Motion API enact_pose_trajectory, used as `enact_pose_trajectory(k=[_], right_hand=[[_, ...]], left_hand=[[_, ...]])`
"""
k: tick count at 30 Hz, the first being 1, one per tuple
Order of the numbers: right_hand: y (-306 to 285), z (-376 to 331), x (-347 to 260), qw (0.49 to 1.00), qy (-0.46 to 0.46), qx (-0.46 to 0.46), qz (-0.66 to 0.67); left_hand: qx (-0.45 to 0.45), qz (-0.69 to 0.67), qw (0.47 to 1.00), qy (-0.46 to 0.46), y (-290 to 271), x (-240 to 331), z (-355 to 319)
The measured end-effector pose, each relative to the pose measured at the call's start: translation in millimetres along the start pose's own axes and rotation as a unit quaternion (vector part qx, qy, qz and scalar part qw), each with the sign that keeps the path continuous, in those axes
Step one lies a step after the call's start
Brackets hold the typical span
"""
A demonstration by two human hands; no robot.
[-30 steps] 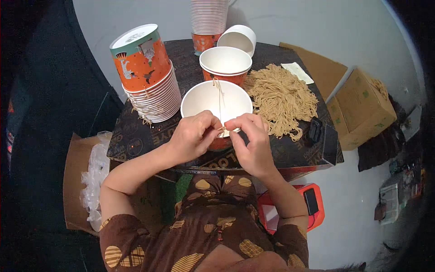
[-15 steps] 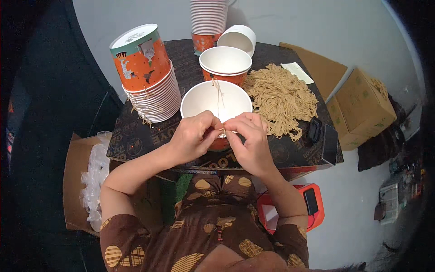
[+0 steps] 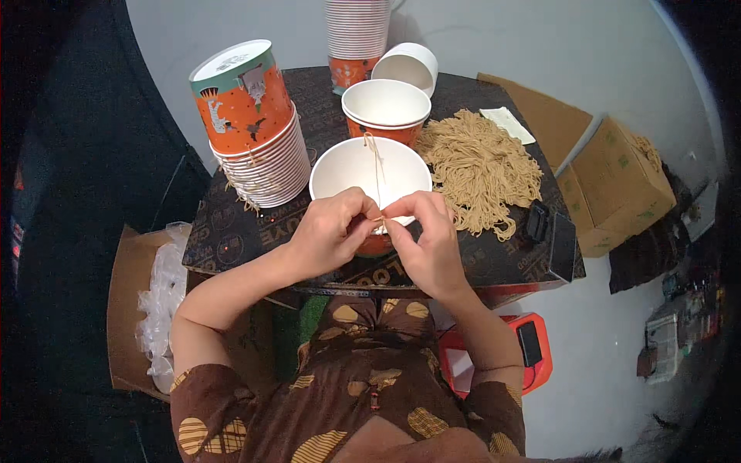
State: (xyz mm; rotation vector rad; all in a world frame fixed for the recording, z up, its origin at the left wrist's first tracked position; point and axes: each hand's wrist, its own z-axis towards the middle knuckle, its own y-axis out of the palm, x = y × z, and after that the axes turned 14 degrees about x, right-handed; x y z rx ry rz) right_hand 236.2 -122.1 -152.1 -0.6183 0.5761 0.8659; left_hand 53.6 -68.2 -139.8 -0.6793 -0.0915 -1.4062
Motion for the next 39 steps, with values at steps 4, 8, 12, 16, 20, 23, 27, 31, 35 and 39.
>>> enact_pose_trajectory(k=[4, 8, 12, 16, 20, 23, 27, 31, 35, 39], right_hand=[[-1, 0, 1, 1.0, -0.015, -0.001, -0.008], [-5, 2, -2, 0.997, -0.079, -0.008, -0.026], [-4, 2, -1, 0.994, -0.102, -0.003, -0.041], [-1, 0, 2, 0.993, -0.112, 0.003, -0.036], [-3, 1, -1, 0.997, -0.072, 0.006, -0.031], [-5, 3, -2, 0.998, -0.055, 0.002, -0.027], [-6, 4, -2, 0.996, -0.084, -0.006, -0.034], [-7, 6, 0, 0.994, -0.098, -0.012, -0.052], [-5, 12, -1, 0.99, -0.123, -0.034, -0.059], [-5, 14, 3, 0.992, -0.111, -0.049, -0.047]], left_hand=[[-0.002, -0.004, 1.0, -0.017, 0, -1, -1], [0.005, -0.001, 1.0, -0.006, 1, -1, 0], [0.008, -0.003, 1.0, 0.0, 2, -1, 0], [0.006, -0.002, 1.0, -0.005, 1, -1, 0], [0.005, -0.008, 1.0, -0.014, 0, 0, 0], [0.004, -0.005, 1.0, -0.01, 0, 0, 0], [0.008, -0.013, 1.0, -0.014, 1, 0, -1], [0.003, -0.008, 1.0, -0.014, 3, 1, 0], [0.009, -0.016, 1.0, -0.019, 0, -1, -1], [0.002, -0.013, 1.0, -0.018, 1, -2, 0]])
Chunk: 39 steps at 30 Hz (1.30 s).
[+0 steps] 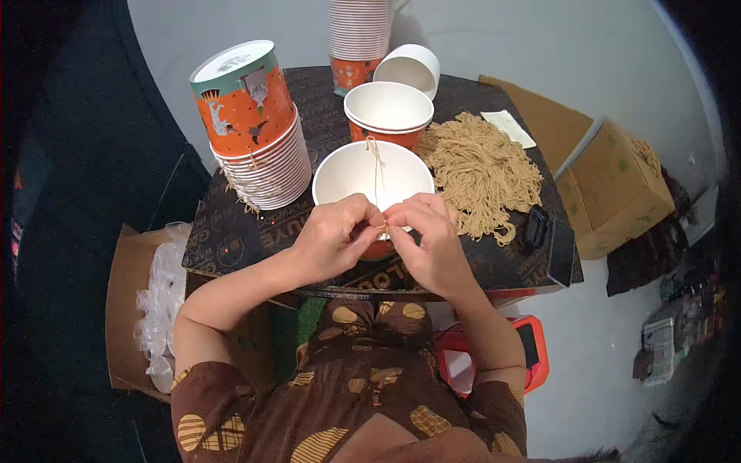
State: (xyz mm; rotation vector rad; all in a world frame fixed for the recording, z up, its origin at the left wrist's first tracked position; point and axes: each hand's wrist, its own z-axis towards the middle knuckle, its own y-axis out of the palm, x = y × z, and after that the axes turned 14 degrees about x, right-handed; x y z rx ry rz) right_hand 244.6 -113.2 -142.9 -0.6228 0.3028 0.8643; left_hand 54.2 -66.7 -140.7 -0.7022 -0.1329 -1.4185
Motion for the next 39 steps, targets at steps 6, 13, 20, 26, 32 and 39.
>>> enact_pose_trajectory(k=[6, 13, 20, 26, 32, 39], right_hand=[[3, -4, -2, 0.999, 0.035, 0.026, 0.031], [4, -15, -2, 0.998, -0.007, 0.043, 0.038], [3, -11, 0, 0.999, -0.002, 0.039, 0.028], [2, -7, -2, 1.0, -0.002, 0.012, 0.015], [5, -6, -10, 1.0, 0.011, 0.008, -0.02], [9, -8, -6, 0.999, 0.018, 0.026, -0.01]], left_hand=[[-0.028, -0.016, 0.996, -0.081, -7, 11, 8], [-0.058, -0.008, 0.983, -0.172, -9, 17, 14], [-0.05, -0.003, 0.988, -0.146, -7, 15, 12], [-0.05, 0.007, 0.99, -0.13, -9, 13, 12], [-0.07, -0.053, 0.965, -0.246, -13, 15, 17], [-0.156, -0.131, 0.908, -0.366, -18, 9, 29]])
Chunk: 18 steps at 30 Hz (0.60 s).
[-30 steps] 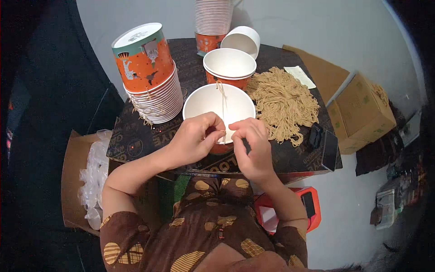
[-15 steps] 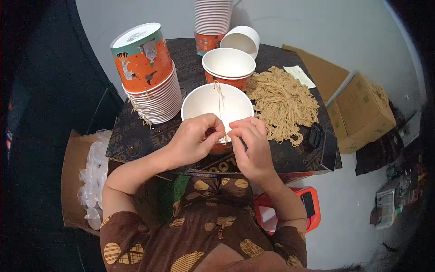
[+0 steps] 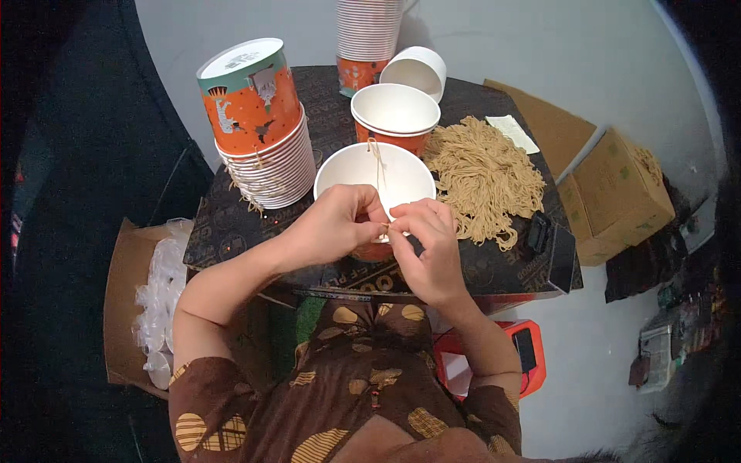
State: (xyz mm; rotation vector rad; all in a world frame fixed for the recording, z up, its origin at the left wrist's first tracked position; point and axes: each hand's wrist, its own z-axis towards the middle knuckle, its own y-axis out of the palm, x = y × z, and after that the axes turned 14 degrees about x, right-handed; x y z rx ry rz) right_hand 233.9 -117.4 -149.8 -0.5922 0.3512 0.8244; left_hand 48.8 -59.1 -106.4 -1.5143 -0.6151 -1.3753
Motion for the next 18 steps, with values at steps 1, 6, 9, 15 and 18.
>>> enact_pose_trajectory(k=[1, 6, 9, 15, 18], right_hand=[[0, 0, 1, 1.0, 0.0, 0.0, -0.001], [-1, 4, 1, 0.999, -0.01, 0.012, 0.028], [-5, 5, -3, 1.0, 0.003, 0.002, 0.025], [-7, 4, 0, 0.999, -0.007, -0.001, 0.036], [-6, 5, -3, 0.998, -0.015, 0.016, 0.055]], left_hand=[[-0.01, -0.007, 1.0, -0.006, 0, 1, 2], [-0.006, 0.02, 1.0, -0.003, -2, 12, 3], [0.009, 0.038, 0.999, 0.005, -2, 9, 3], [0.023, 0.042, 0.999, 0.012, 1, 10, 2], [0.024, 0.044, 0.999, 0.008, 2, 13, 1]])
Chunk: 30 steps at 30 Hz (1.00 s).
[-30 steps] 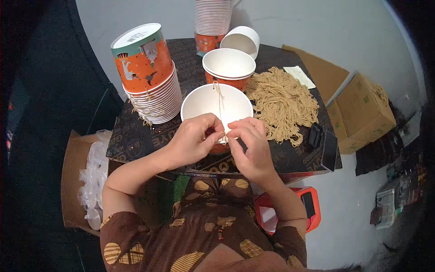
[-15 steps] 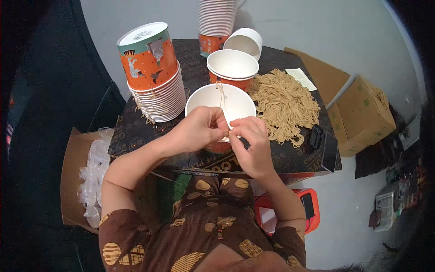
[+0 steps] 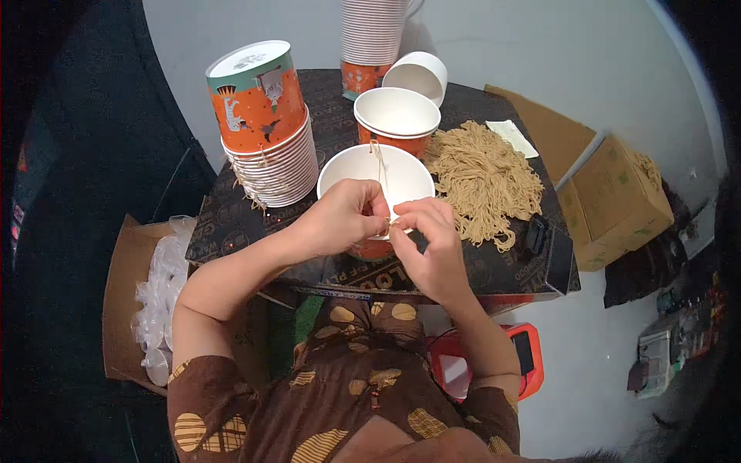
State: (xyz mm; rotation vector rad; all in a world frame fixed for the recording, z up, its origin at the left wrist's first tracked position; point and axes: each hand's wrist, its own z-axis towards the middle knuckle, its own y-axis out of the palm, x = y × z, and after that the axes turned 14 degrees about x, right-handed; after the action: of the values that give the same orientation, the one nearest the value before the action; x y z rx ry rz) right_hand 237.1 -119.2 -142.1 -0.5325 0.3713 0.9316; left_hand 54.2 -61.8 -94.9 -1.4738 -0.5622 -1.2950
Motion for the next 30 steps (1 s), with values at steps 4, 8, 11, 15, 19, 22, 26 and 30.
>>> enact_pose_trajectory(k=[4, 8, 11, 15, 19, 22, 26, 30], right_hand=[[3, 0, 3, 1.0, 0.002, 0.008, -0.015], [4, 0, 3, 0.999, 0.024, 0.022, -0.007], [3, 0, 5, 0.999, 0.028, 0.024, 0.002], [4, -1, 5, 0.999, 0.026, 0.023, 0.002], [-1, 0, 10, 1.0, 0.008, 0.025, 0.006], [1, 2, 9, 1.0, 0.011, 0.021, 0.015], [1, 1, 12, 0.999, 0.012, 0.038, 0.024], [-1, 1, 8, 0.998, 0.037, 0.047, 0.021]], left_hand=[[0.011, -0.016, 1.0, 0.005, 3, 1, 0], [0.01, -0.027, 1.0, 0.0, 3, -3, 2], [-0.004, -0.05, 0.999, -0.011, 1, -5, 5], [0.003, -0.055, 0.998, -0.011, 1, -7, 4], [-0.004, -0.034, 0.999, -0.007, 2, -4, 7], [0.108, 0.149, 0.903, 0.388, -1, -16, 16], [-0.013, 0.049, 0.973, 0.223, -7, -2, 16], [-0.061, 0.039, 0.996, 0.058, -8, 4, 14]])
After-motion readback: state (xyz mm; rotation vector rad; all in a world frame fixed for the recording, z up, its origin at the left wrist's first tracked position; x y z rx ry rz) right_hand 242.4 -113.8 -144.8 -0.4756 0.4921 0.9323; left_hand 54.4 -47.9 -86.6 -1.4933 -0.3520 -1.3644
